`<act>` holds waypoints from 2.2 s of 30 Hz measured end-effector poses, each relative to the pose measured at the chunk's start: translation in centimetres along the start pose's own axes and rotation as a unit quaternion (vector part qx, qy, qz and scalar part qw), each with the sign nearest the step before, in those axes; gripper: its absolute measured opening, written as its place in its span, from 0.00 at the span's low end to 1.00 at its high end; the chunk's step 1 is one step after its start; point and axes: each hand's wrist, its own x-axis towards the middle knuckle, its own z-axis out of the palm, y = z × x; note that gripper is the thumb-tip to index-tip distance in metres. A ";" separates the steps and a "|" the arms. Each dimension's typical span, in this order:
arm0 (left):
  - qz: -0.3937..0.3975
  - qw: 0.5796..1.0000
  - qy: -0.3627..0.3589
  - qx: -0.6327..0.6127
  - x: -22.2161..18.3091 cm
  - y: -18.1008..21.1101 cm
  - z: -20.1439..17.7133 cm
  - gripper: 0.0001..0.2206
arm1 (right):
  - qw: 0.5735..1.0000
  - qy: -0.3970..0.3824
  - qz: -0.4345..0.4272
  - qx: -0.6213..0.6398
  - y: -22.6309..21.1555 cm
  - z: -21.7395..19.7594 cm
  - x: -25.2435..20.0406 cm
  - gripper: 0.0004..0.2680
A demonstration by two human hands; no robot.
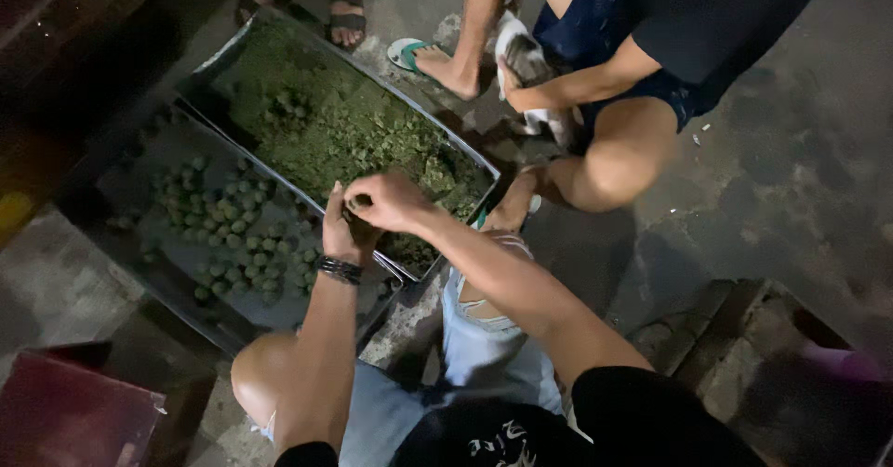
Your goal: The person rolls pieces of green material into spherical shapes by hand over a metal tray.
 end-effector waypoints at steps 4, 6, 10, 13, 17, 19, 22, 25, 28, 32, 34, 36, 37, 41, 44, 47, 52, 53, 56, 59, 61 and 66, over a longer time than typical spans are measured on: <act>0.003 0.999 -0.011 0.053 -1.4 2.0 1.0 0.16 | 0.910 -0.102 0.140 0.377 3.7 -1.7 1.3 0.08; -0.056 0.995 -0.070 -0.039 -1.4 2.6 1.3 0.22 | 0.877 -0.090 0.149 0.448 4.6 -1.7 1.5 0.09; -0.056 0.997 -0.044 -0.043 -0.5 2.4 1.2 0.22 | 0.815 -0.029 0.171 0.553 5.3 -1.7 1.3 0.12; -0.029 0.993 -0.090 -0.068 -0.1 2.0 0.8 0.20 | 0.883 0.001 0.159 0.442 5.6 -0.3 1.6 0.16; -0.024 0.997 -0.014 -0.068 0.0 1.8 0.9 0.20 | 0.985 0.099 0.043 0.137 6.0 0.9 2.5 0.15; -0.025 0.997 -0.006 -0.079 -0.1 1.7 1.0 0.19 | 0.983 0.017 0.150 0.101 5.2 0.8 2.8 0.14; -0.019 0.998 0.034 -0.047 -0.6 1.5 0.6 0.19 | 0.990 0.032 0.105 0.083 3.4 0.2 2.5 0.12; -0.008 0.996 -0.063 -0.056 -0.9 1.3 0.0 0.22 | 0.957 0.000 0.139 0.253 2.0 -0.6 2.2 0.15; -0.012 0.999 -0.028 -0.026 -0.9 1.4 0.4 0.22 | 0.965 0.018 0.142 0.219 1.7 -0.5 2.4 0.09; -0.017 0.997 0.001 -0.070 0.4 1.5 1.9 0.22 | 0.938 0.079 0.153 0.302 3.5 -0.4 3.1 0.08; 0.006 0.997 0.002 -0.080 1.8 1.5 2.4 0.22 | 0.935 0.117 0.183 0.282 4.5 -0.6 2.9 0.08; 0.050 0.990 -0.125 -0.052 3.6 1.3 2.8 0.22 | 0.918 0.115 0.211 0.315 5.9 -0.6 3.3 0.10; 0.051 0.989 -0.126 -0.053 4.0 1.3 2.8 0.22 | 0.897 0.116 0.244 0.350 6.7 -0.3 3.4 0.13; 0.002 0.997 0.008 -0.071 5.1 1.3 2.8 0.21 | 0.923 0.189 0.183 0.280 10.6 0.6 3.8 0.16; 0.011 0.997 0.039 -0.061 4.9 1.8 2.8 0.20 | 0.920 0.207 0.197 0.269 12.9 1.4 4.1 0.14; 0.037 0.996 0.045 -0.060 4.0 2.4 4.1 0.20 | 0.881 0.210 0.354 0.234 15.0 2.0 5.5 0.25; 0.070 0.989 -0.052 -0.123 2.1 4.3 7.4 0.17 | 0.923 0.320 0.178 0.116 16.5 3.8 7.0 0.22; 0.065 0.992 -0.024 -0.107 1.7 4.5 7.7 0.18 | 0.924 0.318 0.176 0.117 16.2 4.0 6.5 0.22; 0.069 0.995 -0.009 -0.077 1.5 4.6 7.3 0.20 | 0.896 0.048 0.298 0.326 13.4 3.1 4.8 0.21; 0.065 0.994 -0.016 -0.092 2.1 3.7 5.8 0.19 | 0.901 0.008 0.336 0.273 11.5 2.0 4.3 0.13; 0.059 0.991 -0.014 -0.123 2.8 3.3 5.0 0.18 | 0.969 -0.016 0.218 0.113 12.1 1.7 3.8 0.06; 0.044 0.991 -0.039 -0.118 4.0 2.5 4.4 0.18 | 0.970 0.150 0.187 0.037 14.7 3.0 5.5 0.03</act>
